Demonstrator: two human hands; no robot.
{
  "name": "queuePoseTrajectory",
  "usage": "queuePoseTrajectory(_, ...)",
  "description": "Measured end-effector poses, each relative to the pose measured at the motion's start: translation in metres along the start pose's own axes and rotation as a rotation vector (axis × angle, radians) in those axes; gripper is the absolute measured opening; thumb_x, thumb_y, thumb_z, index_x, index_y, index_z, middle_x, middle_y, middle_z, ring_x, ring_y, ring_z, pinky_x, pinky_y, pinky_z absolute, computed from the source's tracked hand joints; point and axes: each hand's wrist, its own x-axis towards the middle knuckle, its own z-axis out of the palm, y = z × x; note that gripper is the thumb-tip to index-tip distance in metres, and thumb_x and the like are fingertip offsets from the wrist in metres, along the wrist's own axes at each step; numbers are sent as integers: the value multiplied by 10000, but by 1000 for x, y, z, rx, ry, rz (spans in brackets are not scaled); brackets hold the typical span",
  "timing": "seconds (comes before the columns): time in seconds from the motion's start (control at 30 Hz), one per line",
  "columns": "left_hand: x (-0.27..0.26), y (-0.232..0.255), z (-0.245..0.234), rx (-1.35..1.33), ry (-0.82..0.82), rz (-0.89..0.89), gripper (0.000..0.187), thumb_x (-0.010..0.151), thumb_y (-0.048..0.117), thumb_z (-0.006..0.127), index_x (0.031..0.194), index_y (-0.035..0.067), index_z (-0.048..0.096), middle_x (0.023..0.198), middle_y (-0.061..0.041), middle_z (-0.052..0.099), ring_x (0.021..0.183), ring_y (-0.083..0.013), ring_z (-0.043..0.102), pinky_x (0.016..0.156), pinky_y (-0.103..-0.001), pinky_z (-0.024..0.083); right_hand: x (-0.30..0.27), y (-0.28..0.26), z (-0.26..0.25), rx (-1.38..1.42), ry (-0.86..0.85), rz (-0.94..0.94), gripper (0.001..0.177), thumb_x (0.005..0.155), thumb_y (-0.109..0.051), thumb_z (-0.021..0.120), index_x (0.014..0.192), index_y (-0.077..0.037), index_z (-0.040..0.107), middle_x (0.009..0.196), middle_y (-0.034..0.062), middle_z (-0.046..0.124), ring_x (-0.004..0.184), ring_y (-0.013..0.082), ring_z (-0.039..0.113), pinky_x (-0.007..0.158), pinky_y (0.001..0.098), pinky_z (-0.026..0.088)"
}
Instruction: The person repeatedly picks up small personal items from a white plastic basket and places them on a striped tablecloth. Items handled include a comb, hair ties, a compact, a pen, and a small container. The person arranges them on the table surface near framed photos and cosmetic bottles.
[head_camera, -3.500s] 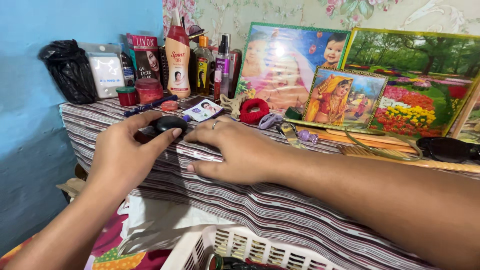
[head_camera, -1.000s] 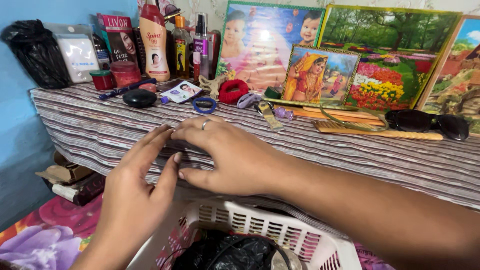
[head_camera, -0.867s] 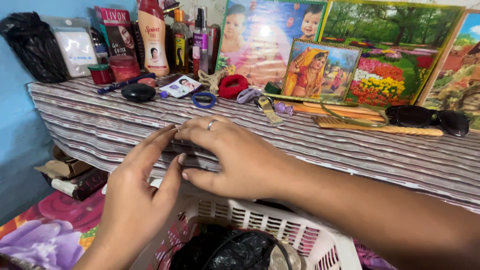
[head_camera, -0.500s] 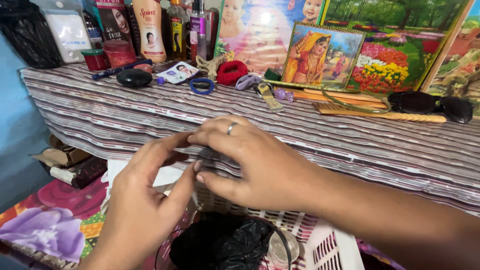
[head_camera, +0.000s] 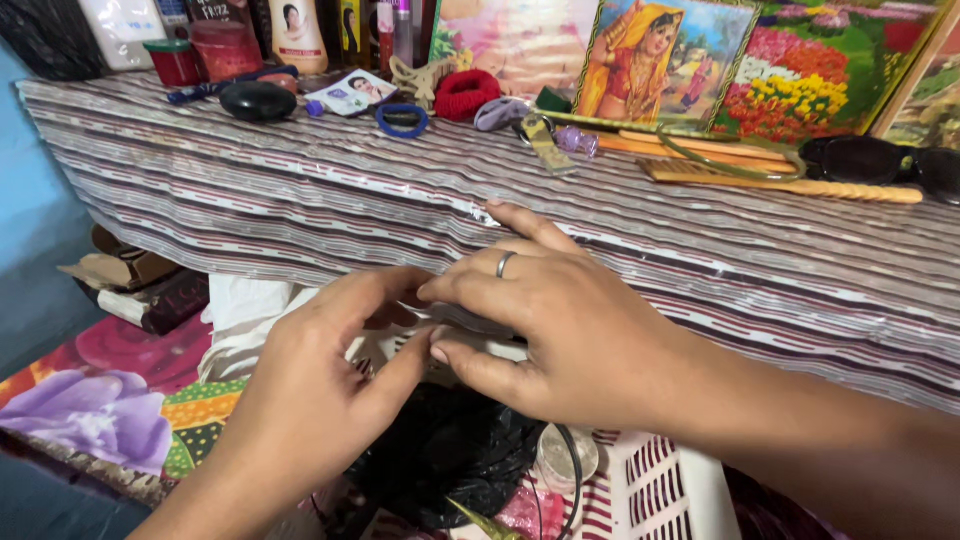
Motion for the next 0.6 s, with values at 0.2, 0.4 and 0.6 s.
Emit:
queuePoseTrajectory(0.2, -5, -3, 2, 39, -129, 49, 400, 808, 248, 742, 1155, 54, 698, 1007, -143, 757, 854, -323, 740, 706, -382, 575, -14, -6, 2, -33, -37, -33, 333, 903, -274, 717, 1165, -69, 705, 985, 83, 713, 1119, 273, 660, 1240, 574, 277)
queuePoseTrajectory(0.4, -10, -6, 3, 73, -307, 210, 361, 777, 251, 764, 1051, 32, 677, 981, -163, 744, 915, -390, 704, 753, -426, 555, -29, -7, 10, -45, -100, -52, 316, 873, -288, 714, 1115, -87, 741, 979, 87, 721, 1183, 339, 625, 1153, 529, 351)
queuePoseTrajectory(0.6, -20, -6, 8, 163, -562, 95, 340, 799, 339, 818, 979, 79, 693, 948, -128, 721, 896, -367, 692, 761, -440, 546, -43, -9, 21, 86, -299, -31, 336, 870, -288, 707, 1130, -79, 746, 933, 72, 722, 1144, 308, 624, 1010, 441, 447)
